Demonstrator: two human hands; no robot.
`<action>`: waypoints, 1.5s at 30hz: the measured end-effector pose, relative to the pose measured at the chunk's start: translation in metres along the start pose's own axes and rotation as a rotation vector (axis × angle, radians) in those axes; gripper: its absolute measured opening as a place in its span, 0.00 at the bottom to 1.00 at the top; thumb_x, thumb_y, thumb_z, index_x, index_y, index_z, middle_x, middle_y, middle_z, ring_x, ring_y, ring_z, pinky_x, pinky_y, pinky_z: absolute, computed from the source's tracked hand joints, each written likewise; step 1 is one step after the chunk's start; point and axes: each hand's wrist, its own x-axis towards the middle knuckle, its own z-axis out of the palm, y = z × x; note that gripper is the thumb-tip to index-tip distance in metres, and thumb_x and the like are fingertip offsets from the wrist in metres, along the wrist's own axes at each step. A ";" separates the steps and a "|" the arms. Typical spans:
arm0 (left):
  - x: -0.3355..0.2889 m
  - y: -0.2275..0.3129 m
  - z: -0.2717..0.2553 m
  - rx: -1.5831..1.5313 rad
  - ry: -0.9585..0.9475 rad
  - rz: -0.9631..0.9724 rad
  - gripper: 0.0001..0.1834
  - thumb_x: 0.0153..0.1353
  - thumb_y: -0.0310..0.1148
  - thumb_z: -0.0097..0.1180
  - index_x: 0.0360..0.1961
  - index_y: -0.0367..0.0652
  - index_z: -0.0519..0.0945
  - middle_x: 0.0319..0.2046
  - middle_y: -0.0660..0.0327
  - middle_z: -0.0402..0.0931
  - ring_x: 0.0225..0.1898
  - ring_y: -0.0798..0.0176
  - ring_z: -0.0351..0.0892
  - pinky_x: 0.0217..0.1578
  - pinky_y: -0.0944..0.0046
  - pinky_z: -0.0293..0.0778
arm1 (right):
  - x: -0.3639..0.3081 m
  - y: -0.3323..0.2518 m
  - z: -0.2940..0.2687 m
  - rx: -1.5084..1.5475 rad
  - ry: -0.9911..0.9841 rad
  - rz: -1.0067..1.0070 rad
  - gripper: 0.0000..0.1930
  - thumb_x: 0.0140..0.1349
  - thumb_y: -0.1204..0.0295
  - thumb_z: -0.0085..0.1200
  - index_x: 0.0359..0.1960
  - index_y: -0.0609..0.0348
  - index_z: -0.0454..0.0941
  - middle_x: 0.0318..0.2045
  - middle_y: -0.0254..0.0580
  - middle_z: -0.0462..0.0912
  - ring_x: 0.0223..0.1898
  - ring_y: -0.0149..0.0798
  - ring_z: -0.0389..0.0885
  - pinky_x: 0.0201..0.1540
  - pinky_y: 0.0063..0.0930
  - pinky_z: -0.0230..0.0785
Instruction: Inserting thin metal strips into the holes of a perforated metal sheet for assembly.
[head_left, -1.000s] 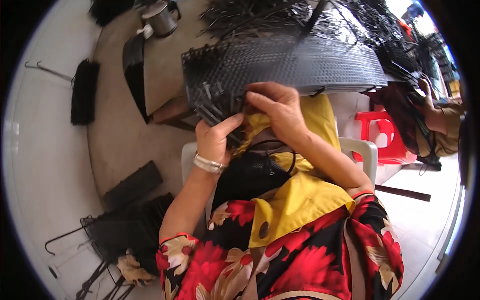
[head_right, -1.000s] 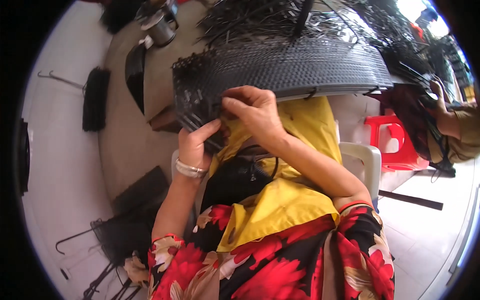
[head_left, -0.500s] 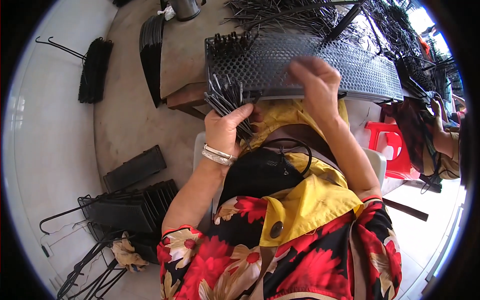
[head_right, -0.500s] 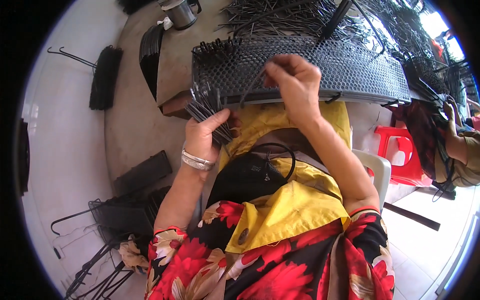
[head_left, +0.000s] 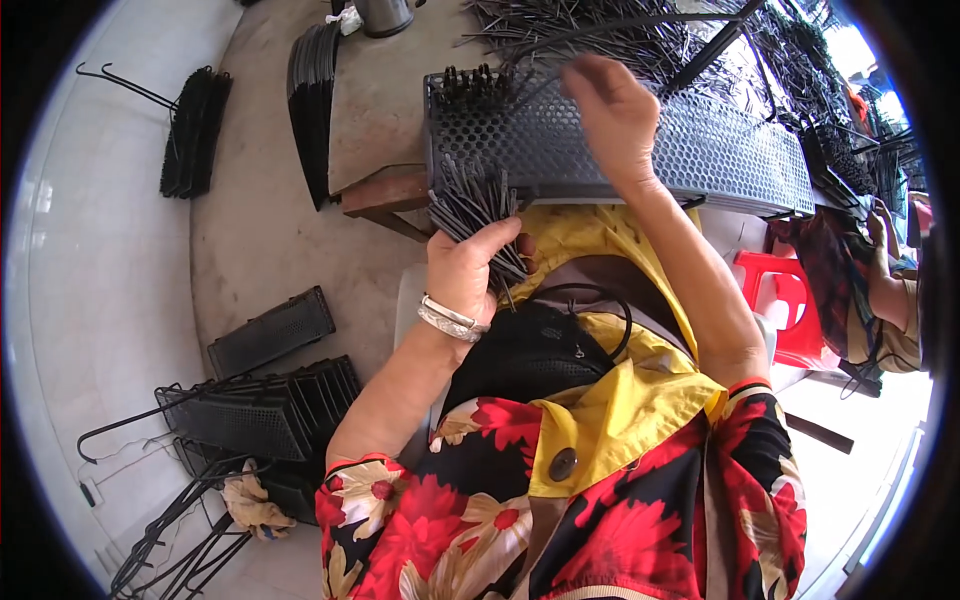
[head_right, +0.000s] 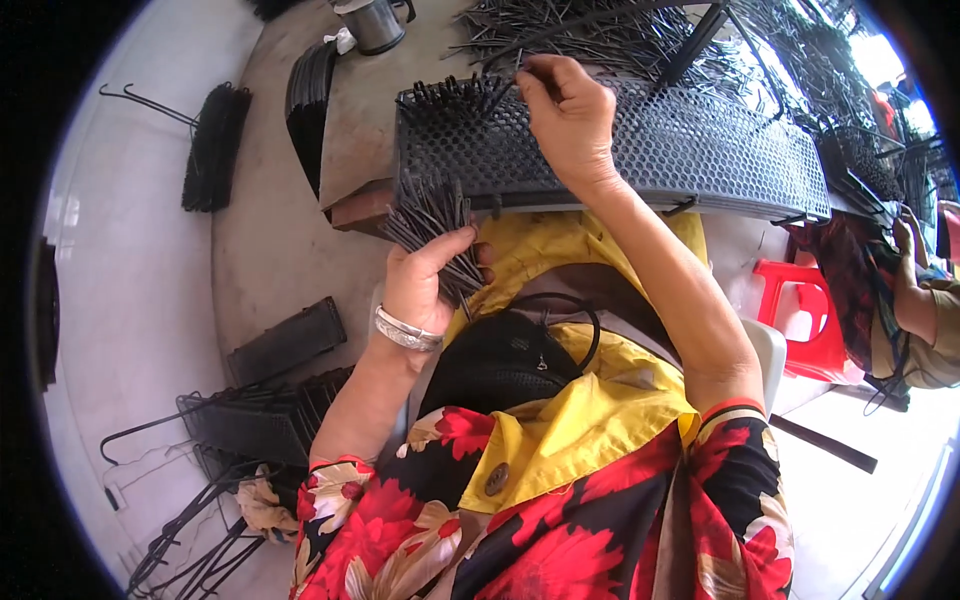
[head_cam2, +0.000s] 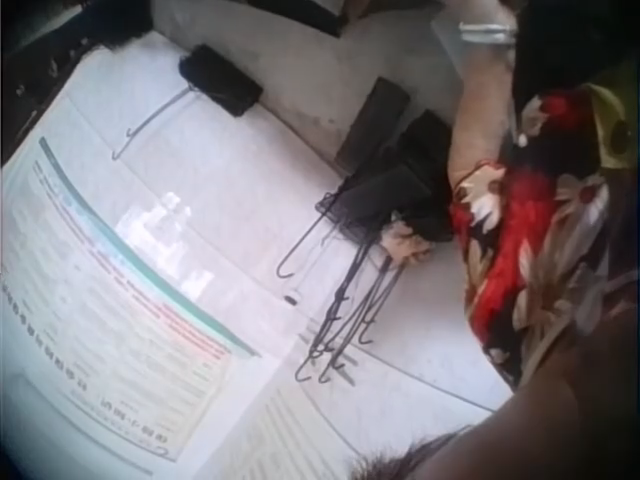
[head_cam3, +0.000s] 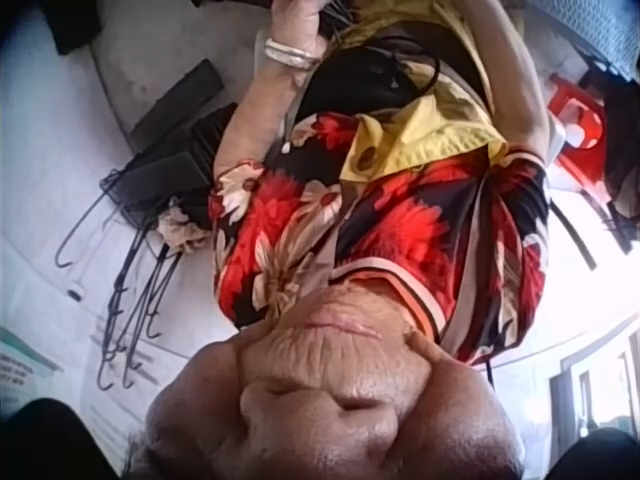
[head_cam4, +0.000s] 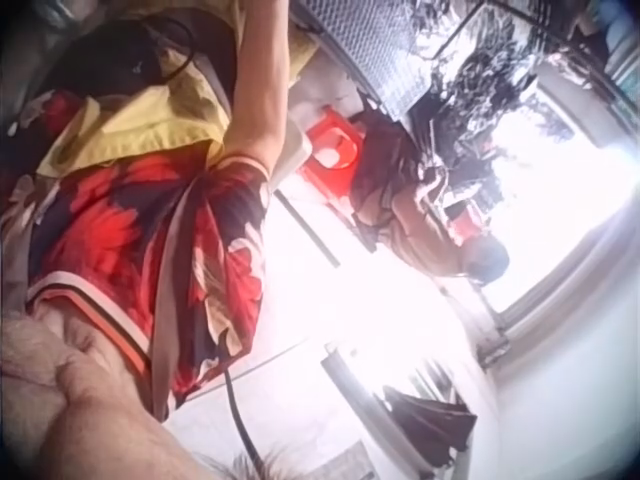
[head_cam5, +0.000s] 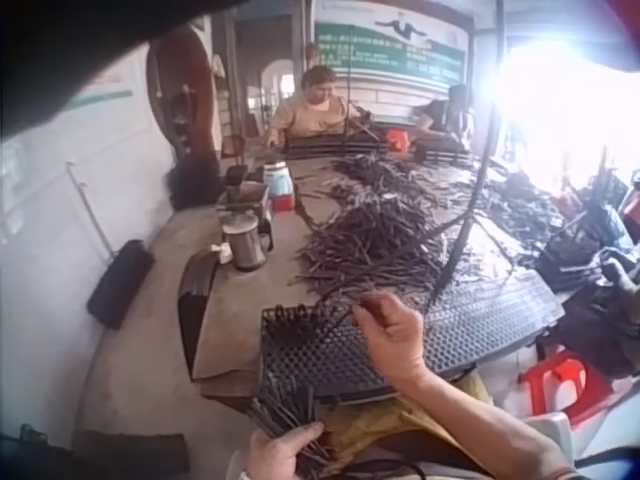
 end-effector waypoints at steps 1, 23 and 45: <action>0.001 0.000 -0.001 -0.008 -0.013 0.000 0.04 0.47 0.20 0.54 0.27 0.33 0.75 0.22 0.55 0.75 0.20 0.60 0.76 0.18 0.63 0.73 | 0.001 0.001 0.000 -0.094 -0.030 -0.050 0.08 0.53 0.78 0.53 0.36 0.66 0.76 0.27 0.36 0.81 0.28 0.23 0.77 0.34 0.15 0.69; 0.006 -0.003 -0.004 0.022 -0.050 0.021 0.06 0.46 0.21 0.55 0.28 0.33 0.75 0.22 0.55 0.75 0.19 0.60 0.75 0.17 0.64 0.73 | 0.005 0.010 0.021 -0.658 -0.441 -0.412 0.08 0.56 0.71 0.48 0.36 0.55 0.75 0.25 0.49 0.78 0.28 0.51 0.77 0.28 0.38 0.69; -0.002 0.021 -0.008 -0.012 -0.021 0.063 0.06 0.48 0.20 0.53 0.30 0.34 0.75 0.25 0.55 0.76 0.24 0.60 0.77 0.21 0.62 0.75 | -0.018 -0.058 0.001 0.294 -0.258 0.479 0.09 0.49 0.78 0.56 0.32 0.70 0.76 0.23 0.43 0.79 0.19 0.28 0.74 0.23 0.18 0.67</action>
